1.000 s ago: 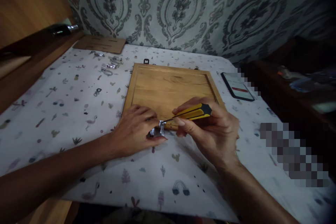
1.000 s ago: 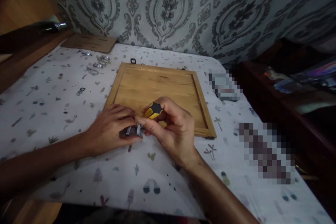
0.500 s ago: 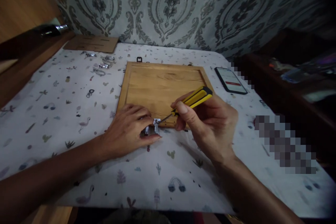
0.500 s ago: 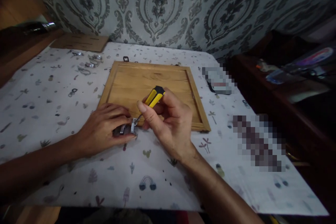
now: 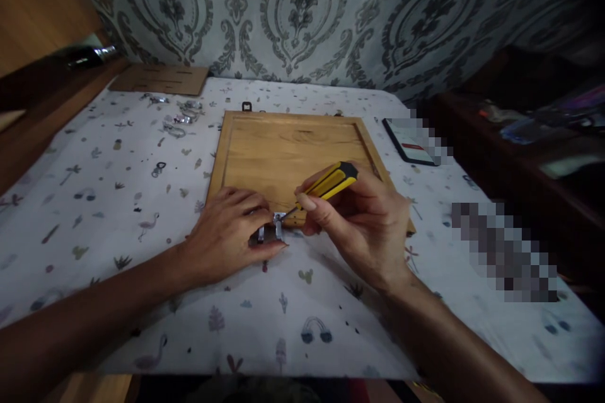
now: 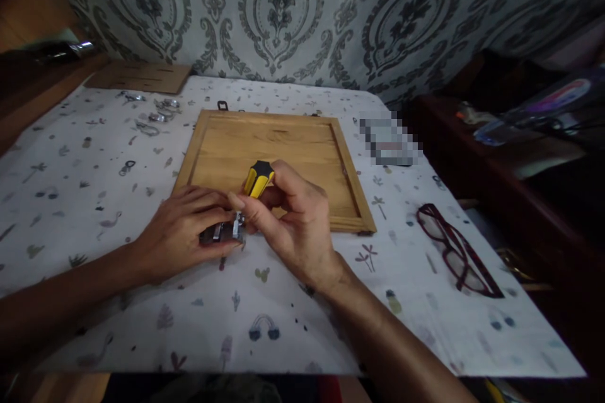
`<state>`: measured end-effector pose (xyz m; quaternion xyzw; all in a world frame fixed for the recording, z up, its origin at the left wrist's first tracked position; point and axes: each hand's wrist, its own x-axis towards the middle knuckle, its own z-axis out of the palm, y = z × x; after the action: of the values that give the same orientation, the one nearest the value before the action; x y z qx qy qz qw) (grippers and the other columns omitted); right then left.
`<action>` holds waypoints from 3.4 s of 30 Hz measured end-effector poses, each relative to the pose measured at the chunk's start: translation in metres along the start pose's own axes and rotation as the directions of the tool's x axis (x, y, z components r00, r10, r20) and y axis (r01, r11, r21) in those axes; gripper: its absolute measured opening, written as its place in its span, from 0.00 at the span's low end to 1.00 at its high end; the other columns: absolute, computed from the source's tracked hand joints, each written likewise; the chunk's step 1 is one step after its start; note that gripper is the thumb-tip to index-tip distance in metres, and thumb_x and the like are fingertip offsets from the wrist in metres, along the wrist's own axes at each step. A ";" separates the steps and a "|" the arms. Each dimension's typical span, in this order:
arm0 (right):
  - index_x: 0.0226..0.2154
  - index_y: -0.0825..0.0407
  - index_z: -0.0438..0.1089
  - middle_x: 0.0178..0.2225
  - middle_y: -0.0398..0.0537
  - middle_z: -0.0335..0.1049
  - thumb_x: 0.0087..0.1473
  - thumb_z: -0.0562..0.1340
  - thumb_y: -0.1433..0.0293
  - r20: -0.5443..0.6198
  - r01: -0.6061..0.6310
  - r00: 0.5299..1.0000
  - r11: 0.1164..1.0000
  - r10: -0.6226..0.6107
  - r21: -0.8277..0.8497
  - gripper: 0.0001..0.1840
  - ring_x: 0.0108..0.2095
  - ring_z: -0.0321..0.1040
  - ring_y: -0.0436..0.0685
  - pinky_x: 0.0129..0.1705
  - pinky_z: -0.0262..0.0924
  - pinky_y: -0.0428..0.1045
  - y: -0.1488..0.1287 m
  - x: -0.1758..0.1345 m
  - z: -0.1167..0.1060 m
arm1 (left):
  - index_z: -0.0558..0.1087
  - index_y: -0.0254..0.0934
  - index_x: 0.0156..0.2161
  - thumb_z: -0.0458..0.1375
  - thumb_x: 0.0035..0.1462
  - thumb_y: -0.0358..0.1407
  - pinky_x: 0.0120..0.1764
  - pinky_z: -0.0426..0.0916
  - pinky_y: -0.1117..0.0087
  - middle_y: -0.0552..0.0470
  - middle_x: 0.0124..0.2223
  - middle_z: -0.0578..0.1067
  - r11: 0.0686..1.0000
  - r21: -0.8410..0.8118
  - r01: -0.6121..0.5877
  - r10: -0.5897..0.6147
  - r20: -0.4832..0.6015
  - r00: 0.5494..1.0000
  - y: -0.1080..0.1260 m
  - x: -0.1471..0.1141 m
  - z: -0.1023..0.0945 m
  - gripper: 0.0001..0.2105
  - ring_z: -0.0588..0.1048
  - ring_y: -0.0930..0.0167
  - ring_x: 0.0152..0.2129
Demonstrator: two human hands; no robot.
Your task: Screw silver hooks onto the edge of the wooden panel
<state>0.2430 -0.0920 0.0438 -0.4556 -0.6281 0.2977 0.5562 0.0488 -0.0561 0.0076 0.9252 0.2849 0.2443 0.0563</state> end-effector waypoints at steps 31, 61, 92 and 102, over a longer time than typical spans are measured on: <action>0.30 0.50 0.76 0.30 0.42 0.76 0.53 0.72 0.58 0.128 -0.055 0.991 0.996 0.047 0.065 0.12 0.17 0.69 0.45 0.18 0.68 0.42 -0.006 0.004 -0.004 | 0.79 0.38 0.40 0.64 0.60 0.46 0.44 0.67 0.59 0.50 0.41 0.81 0.999 -0.015 0.028 -0.028 0.021 0.999 -0.001 -0.002 0.002 0.13 0.77 0.63 0.40; 0.33 0.47 0.75 0.30 0.41 0.75 0.60 0.67 0.63 -0.017 0.062 0.998 0.994 -0.063 -0.086 0.06 0.17 0.68 0.46 0.19 0.62 0.46 0.006 -0.007 -0.002 | 0.78 0.37 0.39 0.65 0.60 0.48 0.43 0.66 0.61 0.51 0.39 0.80 1.000 0.013 0.012 -0.012 -0.003 1.000 -0.001 -0.003 0.002 0.15 0.76 0.64 0.38; 0.35 0.49 0.74 0.28 0.38 0.73 0.61 0.67 0.64 -0.101 0.089 0.991 0.995 -0.092 -0.040 0.06 0.17 0.67 0.43 0.18 0.62 0.43 0.010 -0.006 0.002 | 0.77 0.37 0.39 0.64 0.60 0.49 0.44 0.65 0.62 0.52 0.40 0.80 1.000 -0.003 0.025 -0.025 0.008 1.000 -0.001 -0.003 0.003 0.15 0.76 0.65 0.39; 0.33 0.48 0.74 0.33 0.42 0.75 0.59 0.68 0.63 -0.035 0.071 0.997 0.994 -0.074 -0.082 0.07 0.18 0.69 0.46 0.21 0.67 0.45 0.005 -0.004 0.001 | 0.78 0.36 0.39 0.65 0.60 0.47 0.43 0.67 0.61 0.51 0.38 0.79 1.000 -0.003 0.009 -0.009 -0.002 1.000 -0.001 -0.002 0.001 0.14 0.76 0.64 0.38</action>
<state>0.2430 -0.0936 0.0375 -0.4601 -0.6450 0.2429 0.5597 0.0472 -0.0568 0.0060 0.9236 0.2886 0.2456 0.0583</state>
